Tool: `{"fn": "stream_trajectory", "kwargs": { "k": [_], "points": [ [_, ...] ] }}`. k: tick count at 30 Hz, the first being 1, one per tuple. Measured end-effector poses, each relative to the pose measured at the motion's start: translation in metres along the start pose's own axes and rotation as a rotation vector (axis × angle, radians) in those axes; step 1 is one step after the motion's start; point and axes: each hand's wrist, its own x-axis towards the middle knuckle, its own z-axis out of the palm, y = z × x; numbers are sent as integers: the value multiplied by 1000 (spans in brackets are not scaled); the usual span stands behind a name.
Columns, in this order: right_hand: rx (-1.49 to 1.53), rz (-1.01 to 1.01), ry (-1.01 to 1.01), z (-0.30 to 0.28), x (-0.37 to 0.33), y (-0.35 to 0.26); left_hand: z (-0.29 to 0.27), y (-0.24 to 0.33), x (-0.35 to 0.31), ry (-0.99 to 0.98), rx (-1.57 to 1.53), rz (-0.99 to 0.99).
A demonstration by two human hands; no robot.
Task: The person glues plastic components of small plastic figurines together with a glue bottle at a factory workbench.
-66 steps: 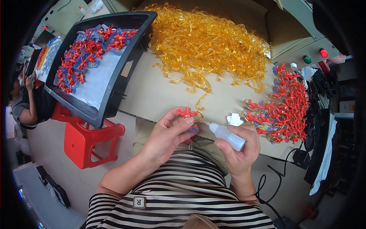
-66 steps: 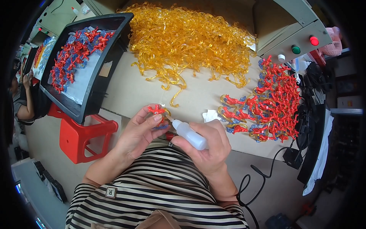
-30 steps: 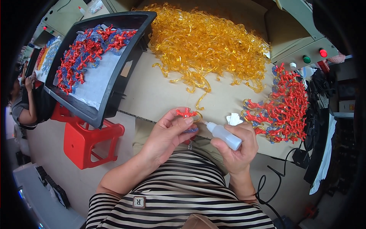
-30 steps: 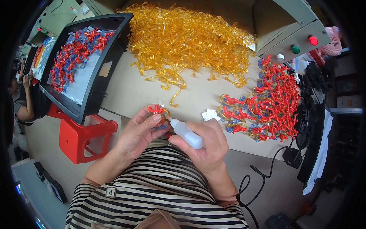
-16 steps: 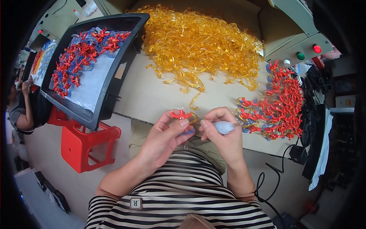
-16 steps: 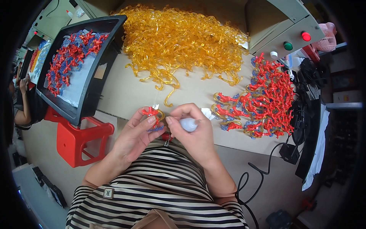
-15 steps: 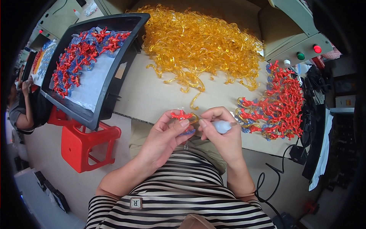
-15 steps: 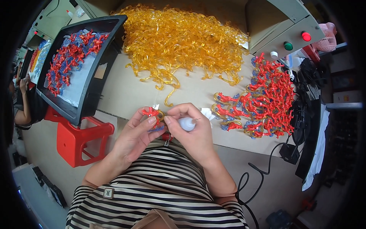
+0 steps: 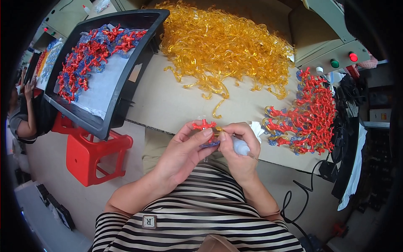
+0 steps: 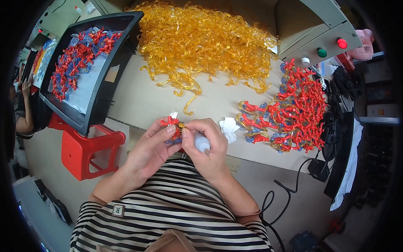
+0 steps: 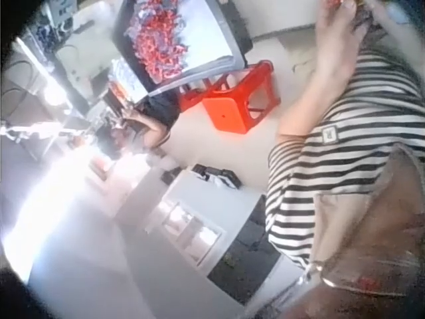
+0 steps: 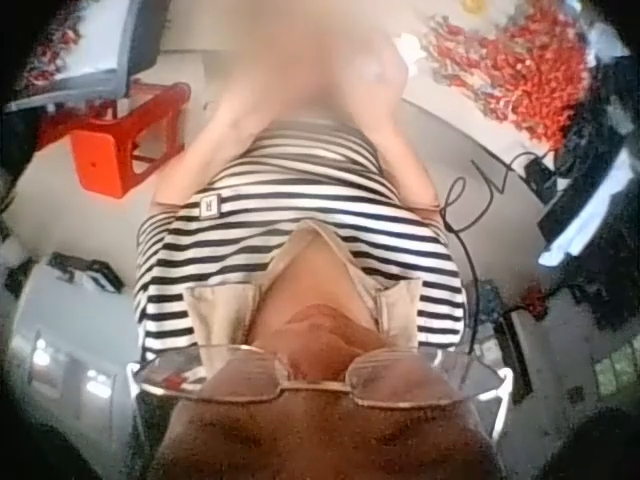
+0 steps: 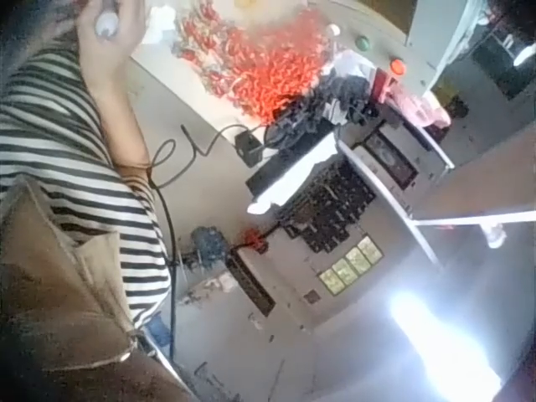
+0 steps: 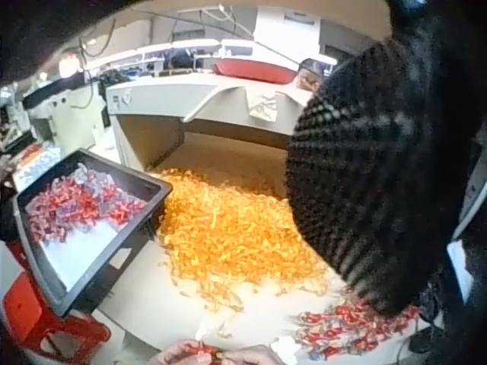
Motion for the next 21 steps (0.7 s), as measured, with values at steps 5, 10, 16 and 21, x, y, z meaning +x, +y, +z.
{"fn": "stream_trajectory", "kwargs": {
  "k": [5, 10, 16, 21],
  "points": [
    [-37, -50, -14, 1, 1, 1, -2, -1, 0, -1, 25, 33],
    [-90, -118, -60, 0, 2, 0, -4, -2, -1, 17, 93, 66],
    [-42, -107, -114, -4, 4, -1, -7, -2, -2, 44, 162, 74],
    [-55, -143, -40, -1, 2, 3, -6, -3, -1, 23, 141, 52]
  ]
}}
